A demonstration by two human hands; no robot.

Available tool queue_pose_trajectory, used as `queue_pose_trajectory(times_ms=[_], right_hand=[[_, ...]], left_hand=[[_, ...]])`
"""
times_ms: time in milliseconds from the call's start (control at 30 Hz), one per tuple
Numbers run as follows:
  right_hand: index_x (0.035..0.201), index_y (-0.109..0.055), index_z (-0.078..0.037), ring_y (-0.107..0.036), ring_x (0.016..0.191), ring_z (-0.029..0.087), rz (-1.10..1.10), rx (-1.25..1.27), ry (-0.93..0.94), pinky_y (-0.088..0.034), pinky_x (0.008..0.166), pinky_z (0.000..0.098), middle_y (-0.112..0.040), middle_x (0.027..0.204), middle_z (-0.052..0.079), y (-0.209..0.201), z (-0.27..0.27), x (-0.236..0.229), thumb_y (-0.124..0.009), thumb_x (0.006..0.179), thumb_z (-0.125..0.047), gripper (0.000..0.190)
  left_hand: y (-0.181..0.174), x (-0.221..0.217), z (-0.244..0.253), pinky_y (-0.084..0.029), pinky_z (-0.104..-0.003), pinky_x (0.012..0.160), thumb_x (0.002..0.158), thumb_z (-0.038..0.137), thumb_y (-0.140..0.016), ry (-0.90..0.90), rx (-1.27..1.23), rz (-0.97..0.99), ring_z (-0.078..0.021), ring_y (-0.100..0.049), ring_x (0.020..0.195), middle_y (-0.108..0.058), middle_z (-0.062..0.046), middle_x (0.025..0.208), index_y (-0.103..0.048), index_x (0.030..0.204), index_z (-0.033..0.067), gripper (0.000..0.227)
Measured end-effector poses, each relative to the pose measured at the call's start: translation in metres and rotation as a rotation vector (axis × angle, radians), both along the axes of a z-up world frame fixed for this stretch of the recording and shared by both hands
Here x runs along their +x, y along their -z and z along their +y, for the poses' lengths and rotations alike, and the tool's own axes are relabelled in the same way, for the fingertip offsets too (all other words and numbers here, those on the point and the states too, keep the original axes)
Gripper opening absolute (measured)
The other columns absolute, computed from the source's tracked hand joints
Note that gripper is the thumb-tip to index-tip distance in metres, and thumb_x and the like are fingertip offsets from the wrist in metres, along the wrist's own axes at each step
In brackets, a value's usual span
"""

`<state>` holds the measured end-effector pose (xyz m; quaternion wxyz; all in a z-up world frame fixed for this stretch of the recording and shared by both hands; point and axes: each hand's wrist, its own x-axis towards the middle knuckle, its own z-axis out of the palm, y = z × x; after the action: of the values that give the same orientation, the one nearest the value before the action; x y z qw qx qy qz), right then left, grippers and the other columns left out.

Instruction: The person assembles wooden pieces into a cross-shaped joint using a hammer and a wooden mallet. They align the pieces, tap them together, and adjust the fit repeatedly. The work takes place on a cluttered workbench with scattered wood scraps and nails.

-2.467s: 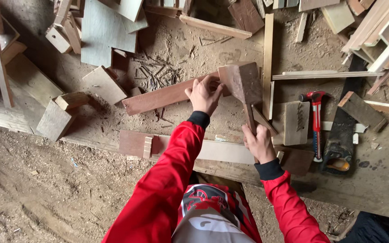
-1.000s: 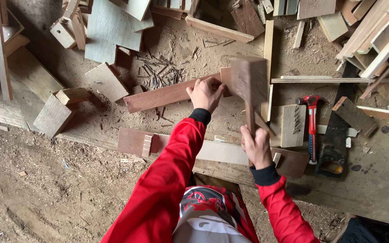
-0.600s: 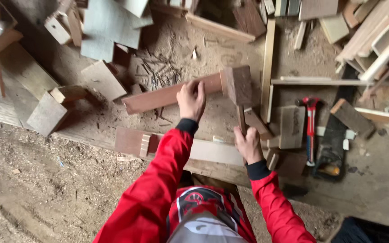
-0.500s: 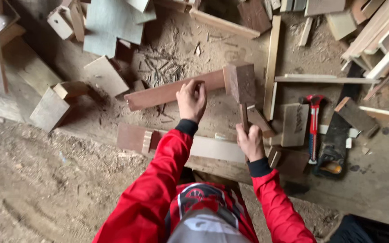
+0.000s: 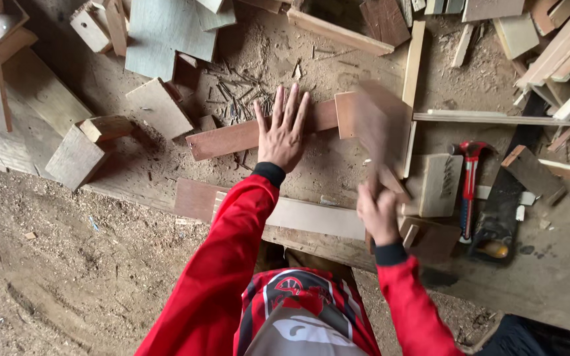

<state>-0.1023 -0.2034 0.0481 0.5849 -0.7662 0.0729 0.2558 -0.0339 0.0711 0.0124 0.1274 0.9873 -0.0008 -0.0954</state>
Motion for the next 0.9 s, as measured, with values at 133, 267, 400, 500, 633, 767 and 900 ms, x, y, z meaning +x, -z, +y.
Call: queue_pose_trajectory(times_ms=[133,267,400,500,633,767,900], right_hand=[[0.092,-0.062,0.0,-0.049,0.045,0.011,0.096,-0.208,-0.009,-0.036,0.042,0.0288,-0.05,0.057,-0.002,0.018,0.003,0.01,-0.059,0.102,-0.012,0.016],[0.106,-0.056,-0.007,-0.041,0.046,0.008,0.234,0.164,0.244,-0.032,0.039,0.0268,-0.042,0.061,-0.005,-0.018,0.002,0.009,-0.058,0.097,-0.011,0.01],[0.095,-0.054,-0.005,-0.043,0.05,0.009,0.126,0.232,0.265,-0.031,0.044,0.0258,-0.044,0.065,-0.003,-0.037,0.002,0.002,-0.058,0.103,-0.01,0.01],[0.088,-0.052,-0.007,-0.045,0.05,0.008,0.143,0.205,0.26,-0.033,0.042,0.0257,-0.047,0.065,-0.002,-0.016,0.011,0.008,-0.059,0.099,-0.01,0.013],[0.075,-0.051,-0.007,-0.046,0.046,0.009,0.257,0.092,0.259,-0.035,0.041,0.0262,-0.049,0.06,-0.002,-0.004,0.004,-0.001,-0.063,0.1,-0.012,0.028],[0.068,-0.043,-0.008,-0.044,0.046,0.008,0.281,0.148,0.326,-0.03,0.04,0.0259,-0.047,0.06,-0.002,-0.022,0.008,0.0,-0.067,0.102,-0.016,0.043],[0.072,-0.049,-0.008,-0.045,0.043,0.009,0.222,0.042,0.22,-0.032,0.039,0.0266,-0.048,0.057,0.0,-0.035,0.017,0.009,-0.062,0.097,-0.018,0.031]], left_hand=[[0.009,-0.001,-0.001,0.0,-0.07,0.123,0.102,0.047,-0.058,0.059,0.169,0.05,-0.0299,-0.004,0.161,-0.007,-0.005,0.175,-0.012,0.169,0.0198,0.086],[0.009,-0.005,-0.003,-0.001,-0.071,0.122,0.1,0.039,-0.059,0.035,0.125,0.033,-0.0298,-0.004,0.16,-0.007,-0.005,0.174,-0.012,0.167,0.0207,0.084],[0.007,-0.005,-0.002,0.0,-0.073,0.122,0.097,0.041,-0.061,-0.014,-0.091,0.017,-0.0293,-0.004,0.16,-0.006,-0.004,0.172,-0.012,0.165,0.0207,0.086],[0.006,0.004,0.003,-0.001,-0.072,0.122,0.097,0.034,-0.061,0.025,0.02,0.074,-0.0301,-0.004,0.16,-0.005,-0.004,0.174,-0.013,0.167,0.0199,0.086],[0.005,-0.004,-0.01,-0.001,-0.071,0.123,0.099,0.03,-0.06,0.038,0.066,0.075,-0.0302,-0.005,0.161,-0.006,-0.005,0.175,-0.014,0.168,0.0188,0.084],[0.003,-0.003,-0.007,-0.002,-0.069,0.124,0.099,0.026,-0.059,0.021,0.087,0.068,-0.0295,-0.005,0.162,-0.007,-0.004,0.176,-0.015,0.169,0.0204,0.083],[0.006,-0.004,-0.001,-0.001,-0.073,0.122,0.096,0.028,-0.059,-0.002,-0.08,0.073,-0.0304,-0.006,0.159,-0.008,-0.005,0.172,-0.016,0.165,0.0197,0.082]])
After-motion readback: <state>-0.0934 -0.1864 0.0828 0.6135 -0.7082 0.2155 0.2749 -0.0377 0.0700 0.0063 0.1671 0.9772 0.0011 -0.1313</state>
